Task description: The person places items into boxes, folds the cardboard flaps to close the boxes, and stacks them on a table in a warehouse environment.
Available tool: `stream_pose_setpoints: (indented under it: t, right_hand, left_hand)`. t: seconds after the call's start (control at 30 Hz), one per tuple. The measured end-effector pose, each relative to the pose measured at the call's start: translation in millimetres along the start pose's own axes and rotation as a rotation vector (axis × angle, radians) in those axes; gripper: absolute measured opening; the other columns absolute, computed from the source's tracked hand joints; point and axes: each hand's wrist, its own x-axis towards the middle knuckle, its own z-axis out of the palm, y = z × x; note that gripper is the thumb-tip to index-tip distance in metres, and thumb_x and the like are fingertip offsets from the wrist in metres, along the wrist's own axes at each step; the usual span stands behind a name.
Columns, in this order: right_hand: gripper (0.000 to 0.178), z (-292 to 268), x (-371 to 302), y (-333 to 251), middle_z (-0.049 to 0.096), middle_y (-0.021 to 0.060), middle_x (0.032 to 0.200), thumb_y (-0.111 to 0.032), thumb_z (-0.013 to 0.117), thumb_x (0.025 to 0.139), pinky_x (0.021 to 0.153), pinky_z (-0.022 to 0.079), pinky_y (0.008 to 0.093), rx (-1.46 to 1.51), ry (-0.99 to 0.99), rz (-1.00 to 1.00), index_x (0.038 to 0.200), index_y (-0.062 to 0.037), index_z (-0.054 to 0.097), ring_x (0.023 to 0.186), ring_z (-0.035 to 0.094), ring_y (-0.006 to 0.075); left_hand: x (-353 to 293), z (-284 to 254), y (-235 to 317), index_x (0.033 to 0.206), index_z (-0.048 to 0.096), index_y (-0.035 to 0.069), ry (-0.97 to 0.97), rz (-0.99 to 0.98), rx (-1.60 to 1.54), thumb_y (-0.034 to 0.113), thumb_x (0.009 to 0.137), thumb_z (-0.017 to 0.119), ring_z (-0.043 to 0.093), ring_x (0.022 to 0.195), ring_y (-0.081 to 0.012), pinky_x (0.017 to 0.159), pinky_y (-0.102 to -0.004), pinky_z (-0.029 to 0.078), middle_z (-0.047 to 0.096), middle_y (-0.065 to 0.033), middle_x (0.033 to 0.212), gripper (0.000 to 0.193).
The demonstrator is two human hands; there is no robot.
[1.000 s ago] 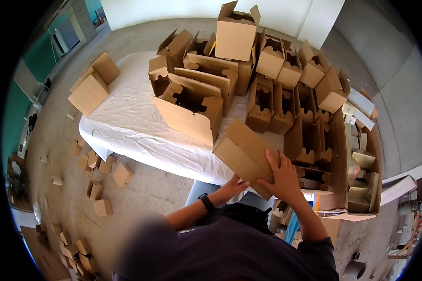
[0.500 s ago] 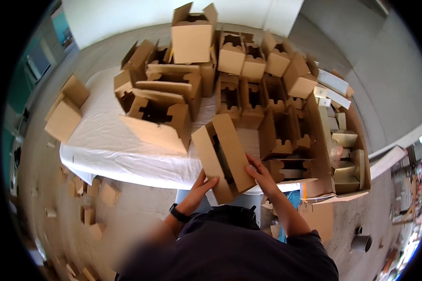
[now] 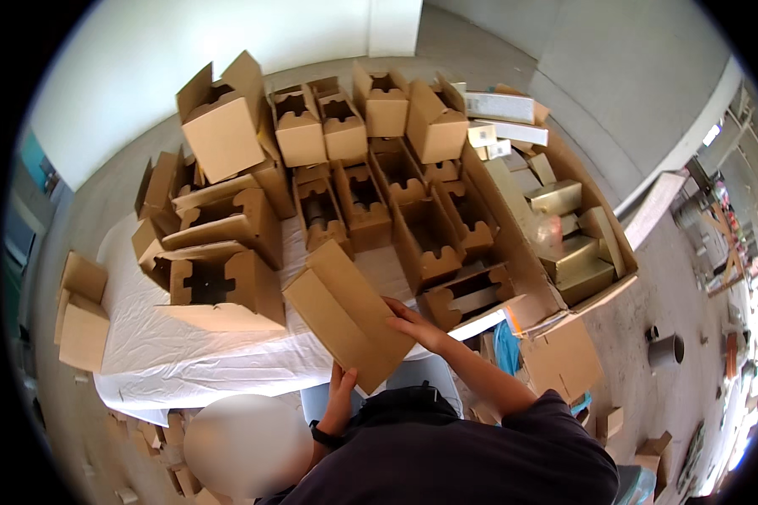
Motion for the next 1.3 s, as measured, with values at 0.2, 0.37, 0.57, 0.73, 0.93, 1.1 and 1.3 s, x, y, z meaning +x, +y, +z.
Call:
stream_pose_setpoints:
  t: [0.2, 0.37, 0.57, 0.73, 0.93, 1.1, 1.3]
  right_hand:
    - [0.074, 23.4, -18.9, -20.5, 0.026, 0.0146, 0.154, -0.038, 0.053, 0.096, 0.116, 0.018, 0.0341, 0.065, 0.035, -0.081, 0.152, -0.0034, 0.019, 0.143, 0.024, 0.0244]
    - [0.076, 37.8, -4.4, -12.1, 0.023, 0.0155, 0.155, -0.038, 0.053, 0.096, 0.116, 0.017, 0.0351, 0.120, 0.032, -0.137, 0.152, -0.0031, 0.016, 0.144, 0.021, 0.0256]
    - [0.077, 51.6, 9.7, 4.5, 0.022, 0.0160, 0.156, -0.036, 0.056, 0.096, 0.117, 0.016, 0.0353, 0.092, -0.008, -0.131, 0.152, -0.0007, 0.017, 0.145, 0.019, 0.0259]
    - [0.079, 51.4, 10.0, 27.2, 0.021, 0.0149, 0.157, -0.043, 0.054, 0.095, 0.117, 0.015, 0.0371, 0.155, -0.013, -0.058, 0.152, -0.0025, 0.017, 0.146, 0.018, 0.0262]
    - [0.092, 28.6, 1.3, 19.9, 0.025, 0.0072, 0.156, -0.070, 0.043, 0.089, 0.115, 0.021, 0.0394, 0.308, -0.130, -0.002, 0.153, -0.0094, 0.018, 0.143, 0.024, 0.0227]
    - [0.090, 25.3, 1.4, 25.5, 0.023, 0.0081, 0.157, -0.069, 0.041, 0.091, 0.117, 0.015, 0.0395, 0.349, -0.146, 0.003, 0.154, -0.0088, 0.016, 0.146, 0.019, 0.0231]
    - [0.093, 36.5, -4.6, 44.7, 0.013, 0.0099, 0.160, -0.068, 0.046, 0.089, 0.118, 0.007, 0.0418, 0.170, -0.130, -0.016, 0.155, -0.0107, 0.012, 0.148, 0.008, 0.0238]
  left_hand:
    - [-9.4, 8.7, 26.2, 0.144, 0.030, 0.001, -0.032, -0.045, 0.106, 0.026, 0.093, 0.060, 0.044, 0.126, -0.0212, 0.105, -0.0338, 0.036, 0.046, -0.0125, 0.137, 0.064]
    - [-4.2, -16.7, 40.3, 0.142, 0.032, -0.001, 0.006, 0.000, 0.078, 0.026, 0.091, 0.062, 0.044, 0.125, -0.0213, 0.104, -0.0337, 0.037, 0.047, -0.0130, 0.135, 0.065]
    - [-14.6, -23.9, 37.8, 0.146, 0.026, 0.000, 0.053, 0.039, 0.142, 0.027, 0.093, 0.060, 0.040, 0.131, -0.0221, 0.108, -0.0328, 0.033, 0.044, -0.0129, 0.141, 0.069]
    - [-13.0, -38.4, 21.2, 0.151, 0.016, 0.003, -0.034, -0.051, 0.041, 0.029, 0.093, 0.061, 0.029, 0.138, -0.0216, 0.112, -0.0352, 0.026, 0.031, -0.0119, 0.150, 0.078]
    - [-30.9, -49.3, 7.8, 0.154, -0.009, 0.016, -0.185, 0.189, -0.020, 0.040, 0.088, 0.068, 0.004, 0.149, -0.0277, 0.115, -0.0477, 0.017, -0.001, -0.0082, 0.162, 0.104]
    - [-24.7, -66.4, -15.8, 0.154, -0.005, 0.013, -0.090, 0.091, 0.284, 0.023, 0.065, 0.090, 0.003, 0.148, -0.0311, 0.116, -0.0492, 0.019, -0.001, -0.0136, 0.161, 0.131]
    - [1.2, -61.2, -45.4, 0.148, 0.021, 0.004, -0.002, 0.084, 0.426, 0.025, 0.064, 0.090, 0.025, 0.139, -0.0343, 0.114, -0.0415, 0.024, 0.026, -0.0184, 0.146, 0.111]
